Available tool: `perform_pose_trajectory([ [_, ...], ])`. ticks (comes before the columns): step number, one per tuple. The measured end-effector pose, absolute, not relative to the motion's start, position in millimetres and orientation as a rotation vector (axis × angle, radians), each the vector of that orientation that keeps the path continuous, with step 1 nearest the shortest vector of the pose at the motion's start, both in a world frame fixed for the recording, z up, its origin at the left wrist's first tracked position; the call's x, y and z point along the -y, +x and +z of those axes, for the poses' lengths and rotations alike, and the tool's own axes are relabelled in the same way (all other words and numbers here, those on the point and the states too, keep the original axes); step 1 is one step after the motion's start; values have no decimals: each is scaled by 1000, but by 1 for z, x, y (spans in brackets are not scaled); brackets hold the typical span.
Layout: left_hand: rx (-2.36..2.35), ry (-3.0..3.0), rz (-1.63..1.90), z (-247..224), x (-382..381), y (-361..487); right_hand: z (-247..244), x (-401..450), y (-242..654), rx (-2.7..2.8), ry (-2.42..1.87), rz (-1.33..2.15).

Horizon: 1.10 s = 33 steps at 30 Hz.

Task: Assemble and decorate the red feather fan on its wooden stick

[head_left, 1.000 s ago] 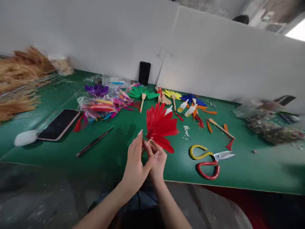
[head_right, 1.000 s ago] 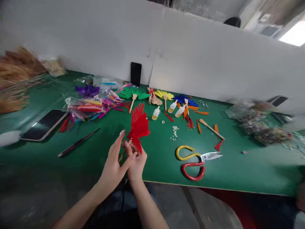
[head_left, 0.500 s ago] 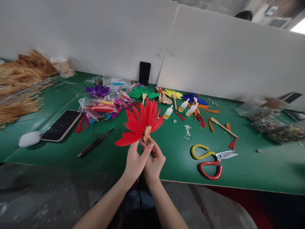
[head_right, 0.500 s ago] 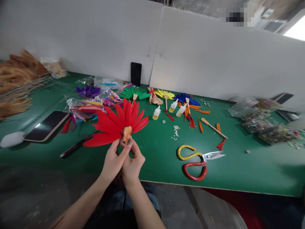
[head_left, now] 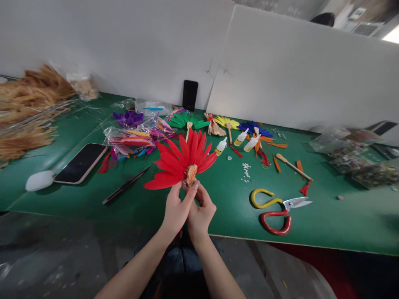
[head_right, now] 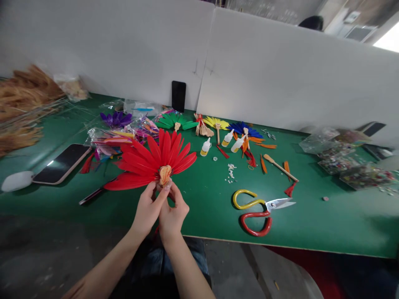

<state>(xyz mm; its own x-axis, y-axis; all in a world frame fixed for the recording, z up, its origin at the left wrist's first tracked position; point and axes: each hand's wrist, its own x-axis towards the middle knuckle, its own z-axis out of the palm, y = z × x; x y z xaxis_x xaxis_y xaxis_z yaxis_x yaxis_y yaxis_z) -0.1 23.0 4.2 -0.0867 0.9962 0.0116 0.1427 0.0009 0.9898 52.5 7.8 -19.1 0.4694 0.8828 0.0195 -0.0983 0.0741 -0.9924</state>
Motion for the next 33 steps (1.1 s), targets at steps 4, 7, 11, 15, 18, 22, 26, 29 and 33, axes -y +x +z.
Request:
perform_pose_trajectory([
  [4,-1343,1302,1247,3,-23,1,-17,-8,52,734,-1238,907],
  [7,-1328,1320,1300,3,-21,0,-14,-9,53,688,-1223,940],
  [11,-1297,1349,1299,2,-16,-9,-8,-11,60,702,-1172,988],
  [15,-1319,1364,1292,-4,-13,-20,0,-13,67,744,-1161,1042],
  [18,-1353,1305,1258,-11,-13,-25,3,-13,69,723,-1161,1055],
  [22,-1239,1221,1126,-14,-11,-24,3,-14,68,643,-1175,1032],
  [26,-1194,1258,1016,-13,-7,-17,3,-17,65,522,-1184,1042],
  [29,-1253,1331,981,-16,-4,-12,5,-20,61,459,-1176,1008],
  [33,-1369,1348,1066,-22,-4,-8,8,-22,56,410,-1166,1000],
])
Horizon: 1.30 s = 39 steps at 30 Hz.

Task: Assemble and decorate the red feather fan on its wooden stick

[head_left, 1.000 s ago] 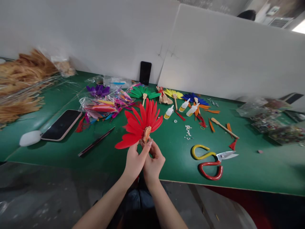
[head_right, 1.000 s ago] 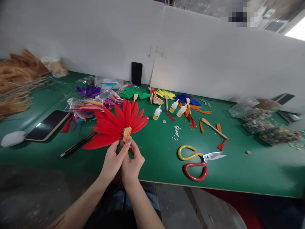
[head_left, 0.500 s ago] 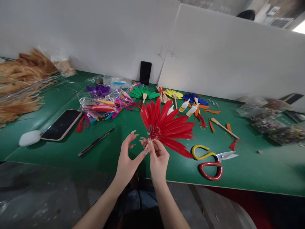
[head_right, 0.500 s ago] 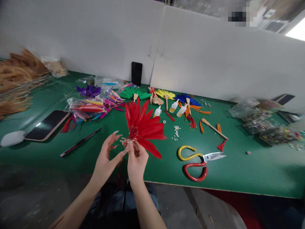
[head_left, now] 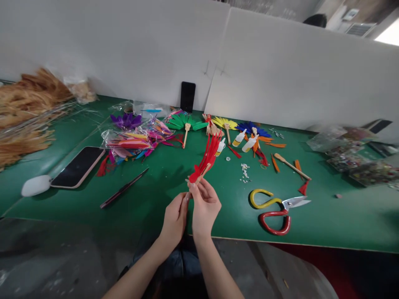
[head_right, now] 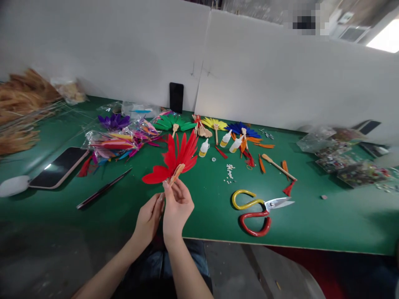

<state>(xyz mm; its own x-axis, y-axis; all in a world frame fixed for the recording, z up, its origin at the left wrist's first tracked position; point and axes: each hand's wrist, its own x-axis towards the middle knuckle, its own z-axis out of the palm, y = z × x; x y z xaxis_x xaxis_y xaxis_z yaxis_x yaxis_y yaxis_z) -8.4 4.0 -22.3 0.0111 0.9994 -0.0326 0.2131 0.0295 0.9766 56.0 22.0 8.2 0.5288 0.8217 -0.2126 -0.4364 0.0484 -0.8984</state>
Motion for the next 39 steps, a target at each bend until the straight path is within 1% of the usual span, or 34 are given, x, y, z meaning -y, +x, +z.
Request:
perform_pose_trajectory([
  [3,-1379,1241,1122,-27,-6,-7,12,-21,52,386,-1133,1039],
  [9,-1200,763,1189,-22,-8,-5,10,-15,49,421,-1074,1095],
  [12,-1141,644,1214,-20,-9,-6,5,-15,51,461,-1055,1120],
  [18,-1081,628,1239,-28,-8,-6,3,-24,59,569,-1023,1198],
  [24,-1060,641,1228,-25,-7,-2,5,-32,61,623,-902,1300],
  [31,-1086,626,1200,-22,-7,-1,11,-33,61,734,-947,1305],
  [39,-1084,620,1208,-24,-7,-1,14,-33,62,722,-918,1333],
])
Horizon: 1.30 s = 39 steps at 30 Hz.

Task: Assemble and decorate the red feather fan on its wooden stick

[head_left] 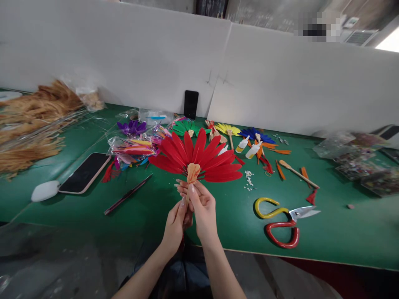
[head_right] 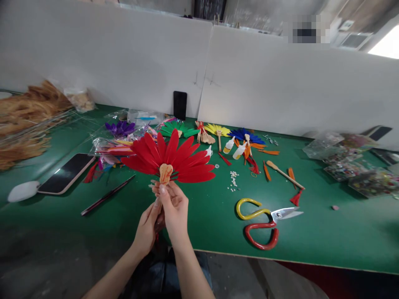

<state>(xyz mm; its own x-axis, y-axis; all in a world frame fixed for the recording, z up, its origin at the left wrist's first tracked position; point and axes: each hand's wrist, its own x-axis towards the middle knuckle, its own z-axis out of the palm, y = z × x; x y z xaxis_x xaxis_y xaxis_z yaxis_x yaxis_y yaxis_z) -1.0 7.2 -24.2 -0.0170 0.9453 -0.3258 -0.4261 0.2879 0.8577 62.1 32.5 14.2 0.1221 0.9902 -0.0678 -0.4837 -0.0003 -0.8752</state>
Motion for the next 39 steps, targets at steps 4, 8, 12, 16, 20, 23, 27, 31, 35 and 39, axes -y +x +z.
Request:
perform_pose_trajectory([
  [4,-1106,679,1226,-21,-7,-2,12,-32,63,723,-883,1381],
  [8,-1165,891,1223,-16,-6,-8,13,-32,67,719,-846,1436],
  [12,-1323,1203,1208,-8,-4,-18,22,-33,71,730,-735,1502],
  [16,-1445,1383,1220,0,-1,-24,20,-33,71,714,-595,1576],
  [20,-1518,1467,1210,6,1,-27,11,-31,70,665,-589,1582],
  [23,-1550,1404,1162,5,2,-28,8,-29,72,638,-615,1582],
  [27,-1473,1223,1110,-4,3,-27,2,-25,79,661,-717,1605],
  [31,-1336,971,1035,-8,7,-23,-9,-19,90,748,-931,1632],
  [35,-1249,767,943,-3,14,-16,-18,-9,102,906,-1157,1626],
  [39,-1183,634,849,0,22,-8,-19,-1,117,1099,-1369,1460],
])
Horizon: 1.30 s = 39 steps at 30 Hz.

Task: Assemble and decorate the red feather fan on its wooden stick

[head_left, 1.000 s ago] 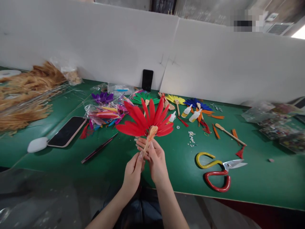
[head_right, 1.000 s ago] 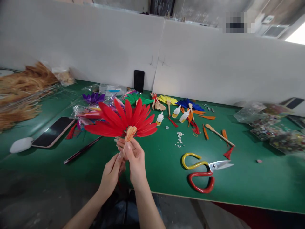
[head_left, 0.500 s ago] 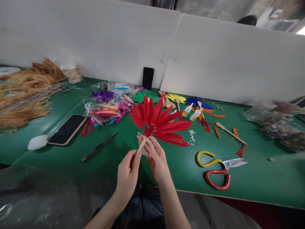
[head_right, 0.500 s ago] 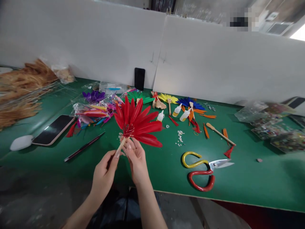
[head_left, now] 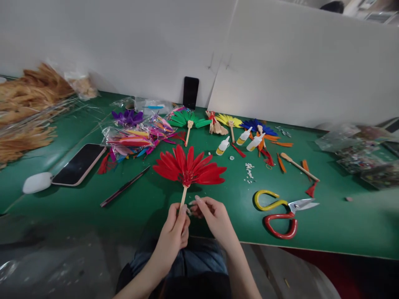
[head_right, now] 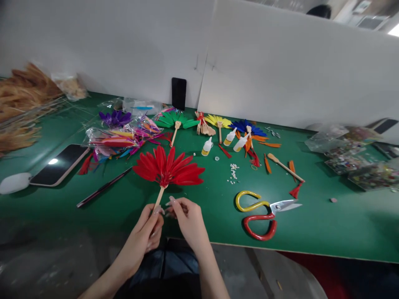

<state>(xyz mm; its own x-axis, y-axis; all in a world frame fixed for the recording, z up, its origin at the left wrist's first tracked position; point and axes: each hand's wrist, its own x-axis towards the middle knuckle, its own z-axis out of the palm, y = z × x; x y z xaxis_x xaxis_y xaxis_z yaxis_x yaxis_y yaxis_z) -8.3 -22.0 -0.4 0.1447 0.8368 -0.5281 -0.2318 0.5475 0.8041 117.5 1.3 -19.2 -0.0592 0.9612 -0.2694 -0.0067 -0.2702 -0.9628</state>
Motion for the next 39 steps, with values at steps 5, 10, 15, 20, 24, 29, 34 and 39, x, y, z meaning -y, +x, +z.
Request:
perform_pose_trajectory([
  [5,-1176,585,743,-4,26,-3,-9,1,147,1099,-1540,1331],
  [10,-1194,785,627,-7,31,-8,-3,-3,167,1072,-1572,1214],
  [15,-1204,1075,534,-7,42,-20,-12,-11,170,1079,-1566,1183],
  [20,-1267,1326,325,1,46,-32,-16,-18,175,1151,-1593,1158],
  [24,-1299,1558,110,7,50,-55,-14,-26,184,1251,-1645,1084],
  [29,-1444,1822,298,5,32,-84,-12,-60,194,1535,-1773,798],
  [34,-1430,2327,694,-7,-11,-72,-16,-89,194,1801,-1863,664],
  [39,-1365,2599,588,-30,-27,-55,-21,-88,196,1846,-1745,864],
])
